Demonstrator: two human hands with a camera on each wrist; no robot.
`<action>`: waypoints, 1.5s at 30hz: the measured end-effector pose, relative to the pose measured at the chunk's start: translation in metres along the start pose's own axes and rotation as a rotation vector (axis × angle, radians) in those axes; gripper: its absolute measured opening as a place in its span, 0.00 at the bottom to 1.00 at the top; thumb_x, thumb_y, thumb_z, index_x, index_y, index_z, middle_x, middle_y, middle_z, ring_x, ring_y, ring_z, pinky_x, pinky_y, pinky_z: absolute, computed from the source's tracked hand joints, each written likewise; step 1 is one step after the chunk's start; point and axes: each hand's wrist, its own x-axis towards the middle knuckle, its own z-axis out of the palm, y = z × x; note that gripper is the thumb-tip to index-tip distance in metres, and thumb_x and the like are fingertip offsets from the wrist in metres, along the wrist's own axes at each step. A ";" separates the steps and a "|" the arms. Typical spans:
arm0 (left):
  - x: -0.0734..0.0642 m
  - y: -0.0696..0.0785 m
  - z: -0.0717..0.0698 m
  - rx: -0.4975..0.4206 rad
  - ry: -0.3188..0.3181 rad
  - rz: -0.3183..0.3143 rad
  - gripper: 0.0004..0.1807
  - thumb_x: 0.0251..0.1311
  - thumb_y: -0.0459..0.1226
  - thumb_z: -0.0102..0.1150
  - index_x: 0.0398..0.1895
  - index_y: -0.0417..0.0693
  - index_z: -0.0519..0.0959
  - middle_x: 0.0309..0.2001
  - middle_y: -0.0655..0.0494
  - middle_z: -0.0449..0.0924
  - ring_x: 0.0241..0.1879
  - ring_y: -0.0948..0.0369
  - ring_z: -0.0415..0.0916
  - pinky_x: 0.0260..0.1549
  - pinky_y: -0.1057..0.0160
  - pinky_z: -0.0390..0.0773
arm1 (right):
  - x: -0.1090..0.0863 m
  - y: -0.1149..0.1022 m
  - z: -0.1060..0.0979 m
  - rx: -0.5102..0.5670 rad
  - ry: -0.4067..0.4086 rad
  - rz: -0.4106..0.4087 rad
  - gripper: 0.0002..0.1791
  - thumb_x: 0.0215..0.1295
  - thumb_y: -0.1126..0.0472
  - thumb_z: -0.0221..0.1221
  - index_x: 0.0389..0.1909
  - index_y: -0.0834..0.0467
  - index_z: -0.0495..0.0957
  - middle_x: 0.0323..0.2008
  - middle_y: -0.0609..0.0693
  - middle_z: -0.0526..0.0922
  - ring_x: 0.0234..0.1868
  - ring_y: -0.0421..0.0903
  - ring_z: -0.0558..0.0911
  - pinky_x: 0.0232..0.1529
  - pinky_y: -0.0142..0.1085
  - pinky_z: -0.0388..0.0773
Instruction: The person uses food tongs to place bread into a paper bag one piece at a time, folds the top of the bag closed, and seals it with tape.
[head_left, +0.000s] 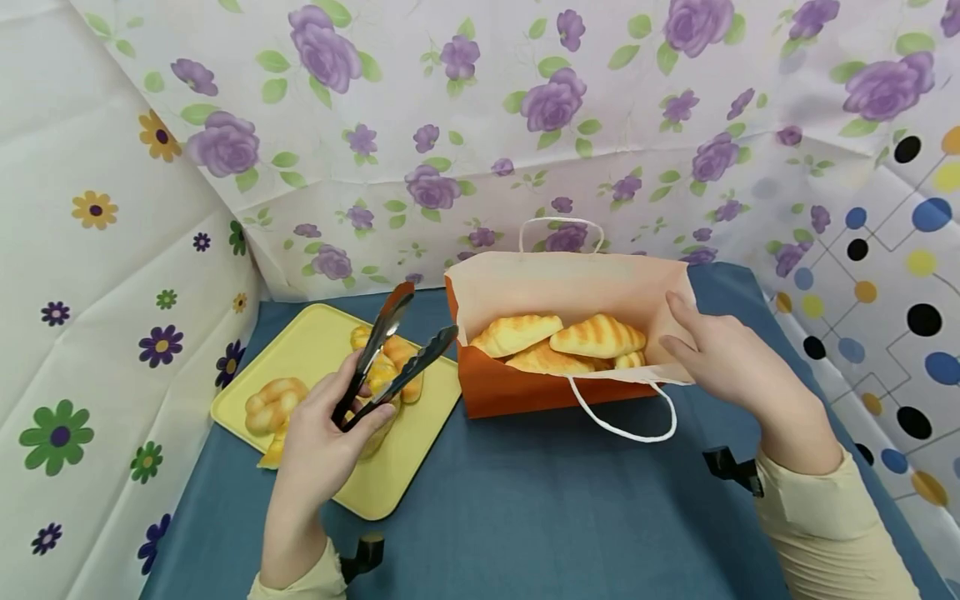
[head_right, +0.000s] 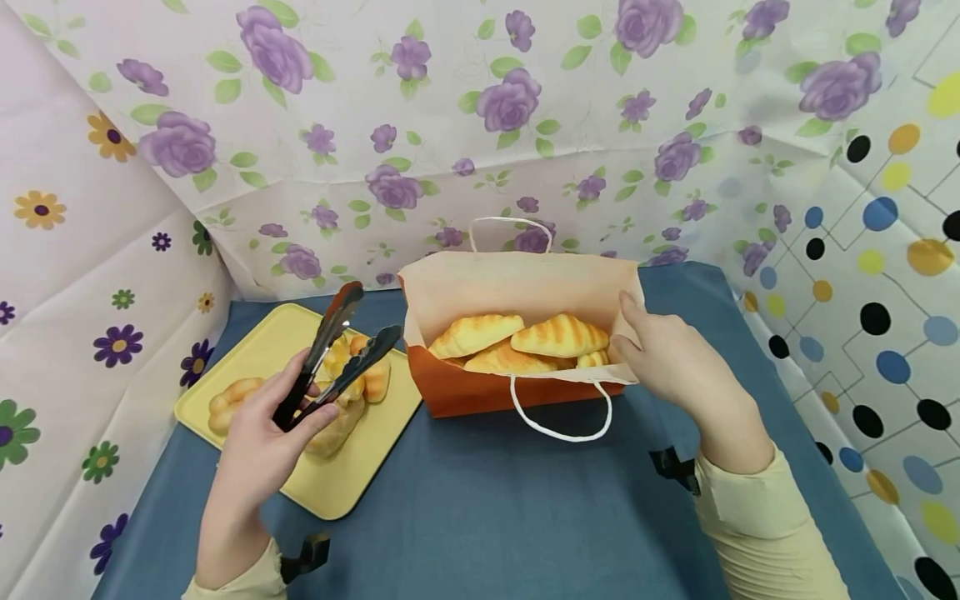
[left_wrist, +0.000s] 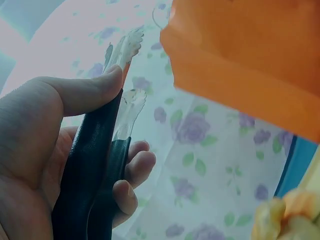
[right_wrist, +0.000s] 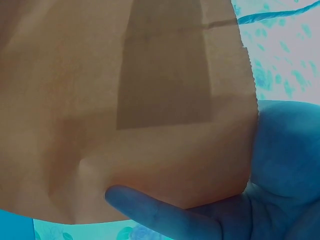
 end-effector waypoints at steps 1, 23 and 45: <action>-0.001 -0.002 -0.003 0.013 0.003 -0.008 0.41 0.62 0.33 0.78 0.79 0.50 0.73 0.40 0.53 0.80 0.36 0.60 0.72 0.32 0.68 0.69 | 0.000 0.000 0.000 -0.002 0.002 -0.002 0.44 0.86 0.40 0.47 0.87 0.63 0.43 0.77 0.75 0.61 0.68 0.74 0.74 0.62 0.70 0.71; -0.040 -0.047 -0.055 0.340 -0.141 -0.397 0.49 0.72 0.59 0.65 0.85 0.42 0.59 0.44 0.47 0.79 0.39 0.52 0.74 0.35 0.56 0.70 | -0.002 0.000 0.002 -0.016 -0.006 0.003 0.45 0.86 0.40 0.45 0.87 0.62 0.42 0.77 0.75 0.60 0.69 0.75 0.72 0.63 0.71 0.69; -0.018 -0.117 -0.164 0.567 -0.419 -0.514 0.51 0.80 0.57 0.55 0.83 0.28 0.46 0.71 0.13 0.58 0.65 0.19 0.62 0.58 0.23 0.66 | 0.003 0.002 0.002 -0.009 -0.016 0.000 0.45 0.86 0.40 0.46 0.87 0.61 0.41 0.78 0.75 0.58 0.71 0.76 0.69 0.65 0.72 0.66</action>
